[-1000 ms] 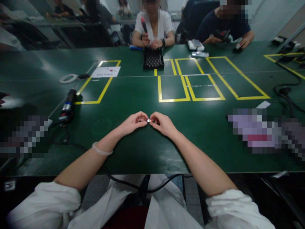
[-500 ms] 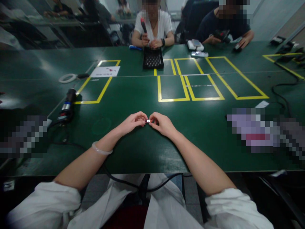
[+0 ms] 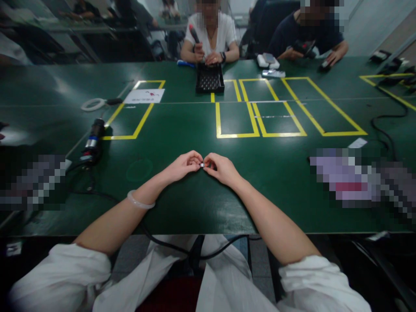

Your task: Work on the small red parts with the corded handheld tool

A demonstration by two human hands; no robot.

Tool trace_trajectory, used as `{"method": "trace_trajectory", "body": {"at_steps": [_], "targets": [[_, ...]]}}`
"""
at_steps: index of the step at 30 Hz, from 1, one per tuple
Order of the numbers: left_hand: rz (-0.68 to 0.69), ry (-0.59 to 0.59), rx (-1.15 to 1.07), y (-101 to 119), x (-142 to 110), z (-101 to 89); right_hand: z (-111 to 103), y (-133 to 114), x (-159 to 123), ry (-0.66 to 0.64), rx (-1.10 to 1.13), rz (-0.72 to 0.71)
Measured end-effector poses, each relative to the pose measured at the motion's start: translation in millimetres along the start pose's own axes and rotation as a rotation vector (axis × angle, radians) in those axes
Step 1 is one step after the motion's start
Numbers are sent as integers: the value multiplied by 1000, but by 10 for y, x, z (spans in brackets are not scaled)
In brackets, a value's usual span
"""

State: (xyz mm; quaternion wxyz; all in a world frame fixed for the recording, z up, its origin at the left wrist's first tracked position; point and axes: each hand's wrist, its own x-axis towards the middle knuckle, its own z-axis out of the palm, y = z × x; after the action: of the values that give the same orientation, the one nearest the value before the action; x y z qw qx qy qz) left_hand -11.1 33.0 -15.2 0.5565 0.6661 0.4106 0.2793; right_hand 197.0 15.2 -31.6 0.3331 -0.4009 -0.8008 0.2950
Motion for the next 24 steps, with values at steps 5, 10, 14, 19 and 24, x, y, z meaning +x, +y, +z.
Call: {"method": "trace_trajectory", "body": {"at_steps": [5,10,14,19,24], "targets": [[-23,-53,-5,31,-8,-32,-13,35,5,19,15,13],[-54,-141,243,170,-110,-300,-26,32,13,27,52,56],[-95,20,529,121,-296,-868,-38,14,12,29,73,74],[-346,532,1200,-84,-753,-1801,-33,16,7,24,97,89],[-750,671,1324,-180,-1192,-2373,-23,14,14,30,108,99]]}}
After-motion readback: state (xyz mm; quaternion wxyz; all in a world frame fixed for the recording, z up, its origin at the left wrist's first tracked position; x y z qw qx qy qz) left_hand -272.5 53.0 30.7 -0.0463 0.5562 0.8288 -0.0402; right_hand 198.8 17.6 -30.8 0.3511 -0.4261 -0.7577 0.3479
